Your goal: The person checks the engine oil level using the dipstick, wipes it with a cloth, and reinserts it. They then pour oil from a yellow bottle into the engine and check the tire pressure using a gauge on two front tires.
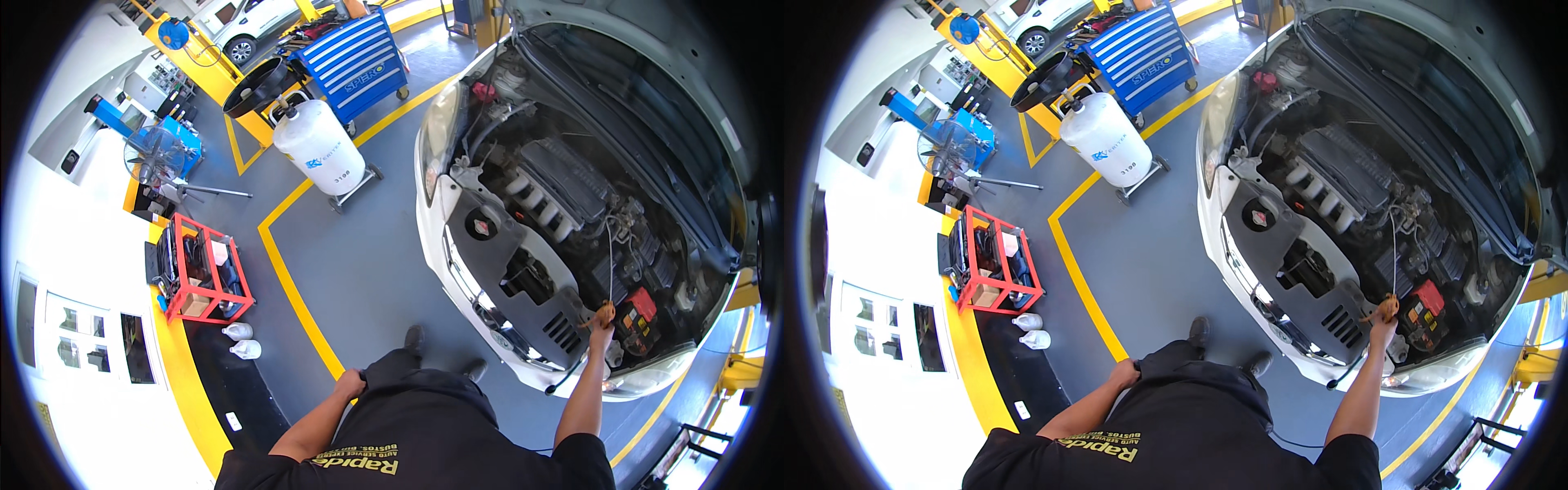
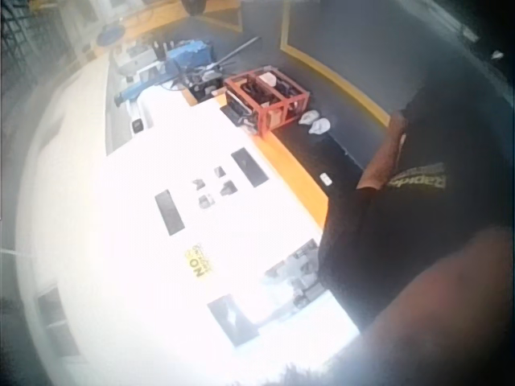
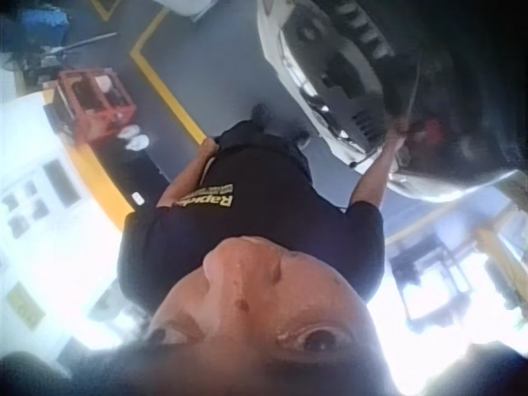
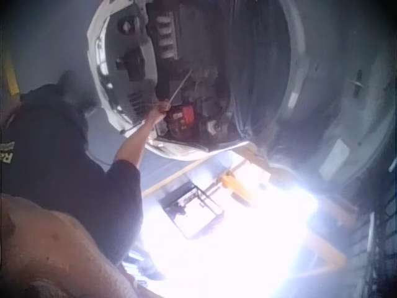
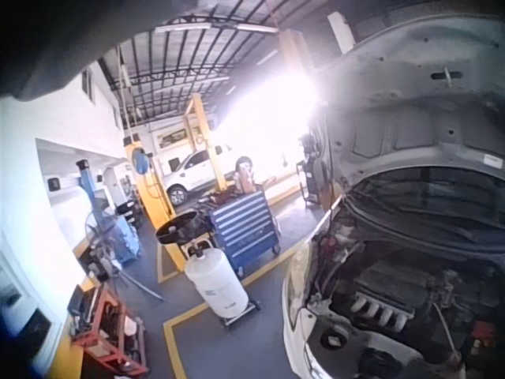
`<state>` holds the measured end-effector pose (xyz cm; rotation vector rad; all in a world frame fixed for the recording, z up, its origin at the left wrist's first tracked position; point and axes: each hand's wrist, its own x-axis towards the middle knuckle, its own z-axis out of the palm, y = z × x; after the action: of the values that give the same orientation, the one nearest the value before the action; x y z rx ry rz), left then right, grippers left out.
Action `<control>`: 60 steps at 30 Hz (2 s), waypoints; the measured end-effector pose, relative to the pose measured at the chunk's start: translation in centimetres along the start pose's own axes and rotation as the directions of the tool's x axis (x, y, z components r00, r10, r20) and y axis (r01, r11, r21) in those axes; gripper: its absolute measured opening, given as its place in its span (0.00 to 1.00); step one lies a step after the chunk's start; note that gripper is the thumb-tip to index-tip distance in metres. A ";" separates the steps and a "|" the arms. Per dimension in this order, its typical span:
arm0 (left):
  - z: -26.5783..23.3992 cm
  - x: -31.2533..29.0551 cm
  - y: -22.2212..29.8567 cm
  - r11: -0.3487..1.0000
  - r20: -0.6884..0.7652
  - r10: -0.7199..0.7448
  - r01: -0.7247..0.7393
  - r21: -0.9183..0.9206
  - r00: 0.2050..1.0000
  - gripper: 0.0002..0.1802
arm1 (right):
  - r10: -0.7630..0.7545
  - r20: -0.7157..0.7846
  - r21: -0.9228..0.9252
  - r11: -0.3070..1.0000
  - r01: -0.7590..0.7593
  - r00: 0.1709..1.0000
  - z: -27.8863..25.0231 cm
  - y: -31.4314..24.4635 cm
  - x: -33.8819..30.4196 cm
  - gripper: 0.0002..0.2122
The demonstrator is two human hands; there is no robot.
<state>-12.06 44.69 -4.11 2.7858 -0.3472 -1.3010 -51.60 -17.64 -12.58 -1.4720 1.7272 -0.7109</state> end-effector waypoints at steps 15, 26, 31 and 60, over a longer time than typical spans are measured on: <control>-21.0 13.6 -19.1 0.884 0.503 -0.085 0.298 -0.361 0.860 0.30 | 0.157 -0.175 -0.375 0.902 -0.213 0.972 1.6 -7.4 -6.0 0.22; -30.4 18.1 -7.4 0.999 0.467 0.034 -0.030 -0.014 0.883 0.27 | 0.079 -0.448 -0.286 0.931 -0.226 0.891 0.8 -15.4 -0.9 0.26; -26.5 16.9 0.3 0.920 0.419 0.127 0.052 -0.389 0.899 0.28 | -0.018 -0.375 -0.256 0.963 -0.085 0.927 5.1 -11.6 0.3 0.21; -32.4 29.6 8.5 0.861 0.514 0.275 -0.446 0.245 0.812 0.22 | 0.316 -0.310 -0.536 0.721 -0.439 0.897 3.7 -5.0 -7.3 0.34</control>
<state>29.44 28.22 -4.29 2.4072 -1.1961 -1.9366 -45.28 -11.21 -9.33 -1.3784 2.4724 -0.0730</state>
